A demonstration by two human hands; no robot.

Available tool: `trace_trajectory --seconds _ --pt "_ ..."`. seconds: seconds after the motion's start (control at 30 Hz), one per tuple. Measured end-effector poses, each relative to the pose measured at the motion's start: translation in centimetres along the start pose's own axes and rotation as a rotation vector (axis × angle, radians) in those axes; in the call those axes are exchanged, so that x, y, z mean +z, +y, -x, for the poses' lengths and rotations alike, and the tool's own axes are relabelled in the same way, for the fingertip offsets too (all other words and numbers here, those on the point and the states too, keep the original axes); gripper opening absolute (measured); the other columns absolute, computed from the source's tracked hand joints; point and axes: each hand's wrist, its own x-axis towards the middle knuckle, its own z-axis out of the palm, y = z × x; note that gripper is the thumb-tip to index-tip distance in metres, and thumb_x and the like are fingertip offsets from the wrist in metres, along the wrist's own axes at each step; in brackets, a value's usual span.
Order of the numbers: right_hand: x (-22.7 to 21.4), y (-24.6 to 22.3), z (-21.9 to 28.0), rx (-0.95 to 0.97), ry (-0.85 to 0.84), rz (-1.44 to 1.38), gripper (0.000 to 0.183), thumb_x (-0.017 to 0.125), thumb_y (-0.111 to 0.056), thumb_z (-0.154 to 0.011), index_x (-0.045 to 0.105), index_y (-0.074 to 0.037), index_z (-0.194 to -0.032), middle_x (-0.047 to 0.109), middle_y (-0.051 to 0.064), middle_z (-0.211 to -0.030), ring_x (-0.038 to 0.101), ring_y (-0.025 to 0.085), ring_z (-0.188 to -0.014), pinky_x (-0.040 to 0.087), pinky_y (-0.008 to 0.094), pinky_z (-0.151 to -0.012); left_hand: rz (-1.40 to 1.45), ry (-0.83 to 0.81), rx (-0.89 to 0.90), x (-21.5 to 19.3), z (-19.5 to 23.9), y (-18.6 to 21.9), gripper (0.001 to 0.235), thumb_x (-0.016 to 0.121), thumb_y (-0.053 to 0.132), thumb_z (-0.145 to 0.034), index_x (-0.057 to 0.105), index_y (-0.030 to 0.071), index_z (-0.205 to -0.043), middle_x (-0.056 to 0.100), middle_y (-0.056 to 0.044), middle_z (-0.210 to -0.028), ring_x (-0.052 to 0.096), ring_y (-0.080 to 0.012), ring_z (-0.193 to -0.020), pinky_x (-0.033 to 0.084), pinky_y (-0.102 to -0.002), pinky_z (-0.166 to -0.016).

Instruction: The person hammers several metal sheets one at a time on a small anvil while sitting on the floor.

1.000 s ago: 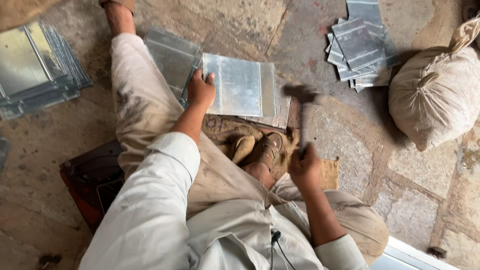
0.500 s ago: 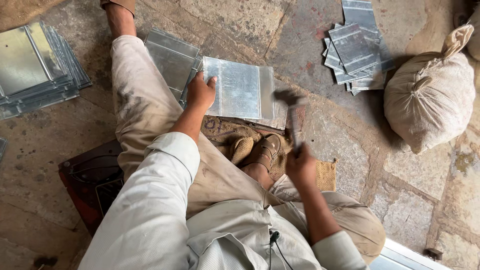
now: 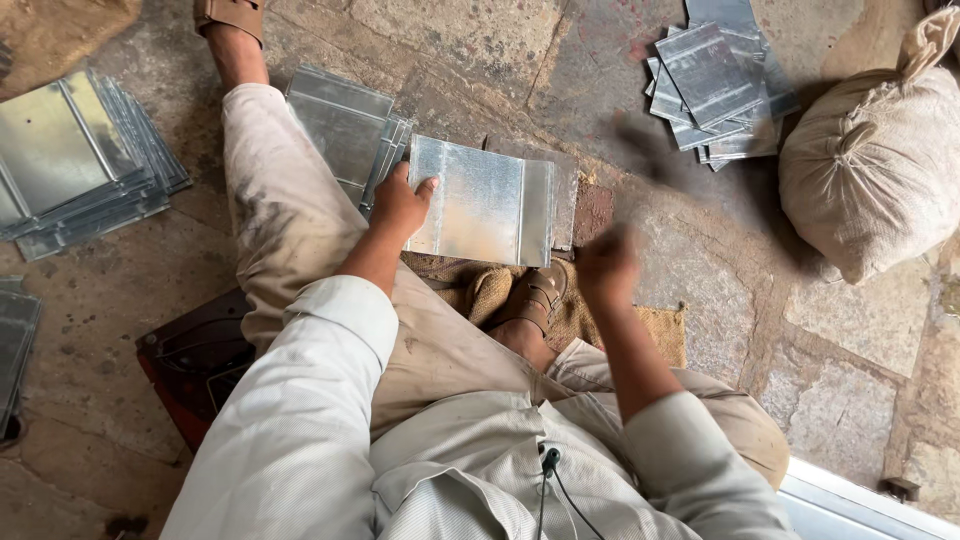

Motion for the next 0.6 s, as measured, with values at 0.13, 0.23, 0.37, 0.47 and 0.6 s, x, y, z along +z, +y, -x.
trace_trajectory --seconds 0.13,0.23,0.37,0.47,0.6 --pt "2.1 0.9 0.4 0.185 -0.444 0.016 0.015 0.061 -0.005 -0.093 0.054 -0.002 -0.105 0.064 0.022 -0.073 0.065 0.042 -0.062 0.053 0.054 -0.057 0.003 0.015 0.004 0.3 -0.1 -0.4 0.043 0.075 0.038 -0.092 0.064 0.002 -0.115 0.072 -0.024 -0.107 0.067 -0.0454 -0.103 0.053 -0.052 -0.087" --pt "1.4 0.3 -1.9 0.221 -0.335 -0.097 0.014 0.058 -0.006 -0.095 0.052 -0.002 -0.107 0.066 0.021 -0.075 0.068 0.041 -0.06 0.054 0.053 -0.054 -0.058 0.014 0.013 0.2 -0.4 -0.3 0.045 0.076 0.039 -0.093 0.064 0.002 -0.115 0.072 -0.025 -0.108 0.067 -0.0453 -0.104 0.054 -0.051 -0.089" --pt "0.9 -0.6 -2.5 0.315 -0.285 -0.115 0.017 0.057 -0.011 -0.101 0.048 0.002 -0.109 0.066 0.025 -0.074 0.069 0.044 -0.061 0.051 0.056 -0.053 -0.047 -0.039 -0.03 -0.1 -0.1 -0.1 0.046 0.073 0.038 -0.094 0.061 0.002 -0.119 0.072 -0.023 -0.112 0.068 -0.043 -0.106 0.054 -0.051 -0.089" --pt "2.4 0.1 -1.9 0.217 -0.314 -0.071 0.04 0.057 -0.005 -0.091 0.044 0.005 -0.127 0.064 0.029 -0.077 0.065 0.049 -0.069 0.051 0.057 -0.057 -0.041 -0.054 -0.041 -0.6 -0.1 0.7 0.045 0.072 0.038 -0.094 0.061 0.003 -0.121 0.073 -0.022 -0.112 0.069 -0.0423 -0.106 0.054 -0.051 -0.089" --pt "4.0 3.3 0.3 0.354 -0.674 0.109 0.025 0.063 -0.012 -0.091 0.056 -0.004 -0.114 0.068 0.025 -0.086 0.067 0.048 -0.08 0.052 0.057 -0.072 -0.072 -0.053 -0.049 -0.6 0.1 0.8 0.046 0.073 0.038 -0.095 0.061 0.003 -0.122 0.072 -0.022 -0.112 0.068 -0.0426 -0.106 0.054 -0.051 -0.089"
